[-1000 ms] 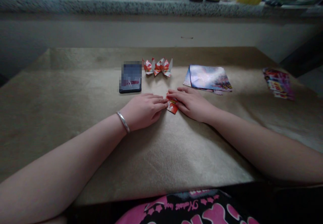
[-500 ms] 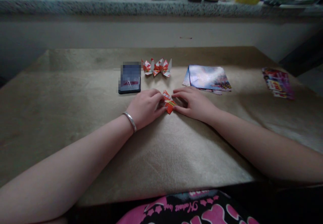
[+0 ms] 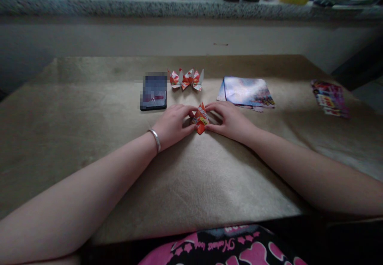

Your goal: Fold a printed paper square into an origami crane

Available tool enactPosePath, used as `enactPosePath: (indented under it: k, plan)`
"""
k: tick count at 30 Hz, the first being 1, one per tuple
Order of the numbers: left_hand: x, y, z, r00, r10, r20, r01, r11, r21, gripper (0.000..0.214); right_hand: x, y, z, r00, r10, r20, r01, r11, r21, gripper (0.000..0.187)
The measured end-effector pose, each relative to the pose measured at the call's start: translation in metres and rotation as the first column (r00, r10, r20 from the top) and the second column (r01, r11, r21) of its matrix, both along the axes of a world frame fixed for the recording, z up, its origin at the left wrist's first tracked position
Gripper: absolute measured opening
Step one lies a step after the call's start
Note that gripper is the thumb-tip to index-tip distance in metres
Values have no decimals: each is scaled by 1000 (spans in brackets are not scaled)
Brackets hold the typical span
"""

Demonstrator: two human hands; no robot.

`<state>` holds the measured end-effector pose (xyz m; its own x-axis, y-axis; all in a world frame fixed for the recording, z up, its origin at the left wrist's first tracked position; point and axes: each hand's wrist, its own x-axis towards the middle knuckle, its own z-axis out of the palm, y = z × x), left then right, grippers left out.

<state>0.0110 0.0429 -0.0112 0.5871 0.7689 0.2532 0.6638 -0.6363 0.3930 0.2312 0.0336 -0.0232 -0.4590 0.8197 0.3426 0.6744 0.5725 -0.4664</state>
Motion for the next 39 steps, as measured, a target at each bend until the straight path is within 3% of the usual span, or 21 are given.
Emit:
enactPosePath:
  k: [5,10,18,23,33,39]
  plan:
    - [1,1,-2,993,8,114,-7,1000,-2,38,-1,-1,3,998,37,-47,-36,999,18,18]
    - [0,4,-5,998,-46,38,45,998,37,26,-1,-1,4,997,71,-7,-70,996,54,8]
    - [-2,10,-8,994,-109,-24,111,989,103,17,1,1,4,990,131,44,-134,988,78,13]
    - [-2,12,-10,992,-119,-47,124,981,146,20,2,1,4,990,89,111,-102,987,123,17]
    - [-4,10,-9,985,-149,-83,163,967,194,21,8,5,4,976,173,135,-194,967,165,19]
    - [-5,10,-4,972,-184,-147,219,935,278,25,5,-1,9,971,148,187,-190,952,238,22]
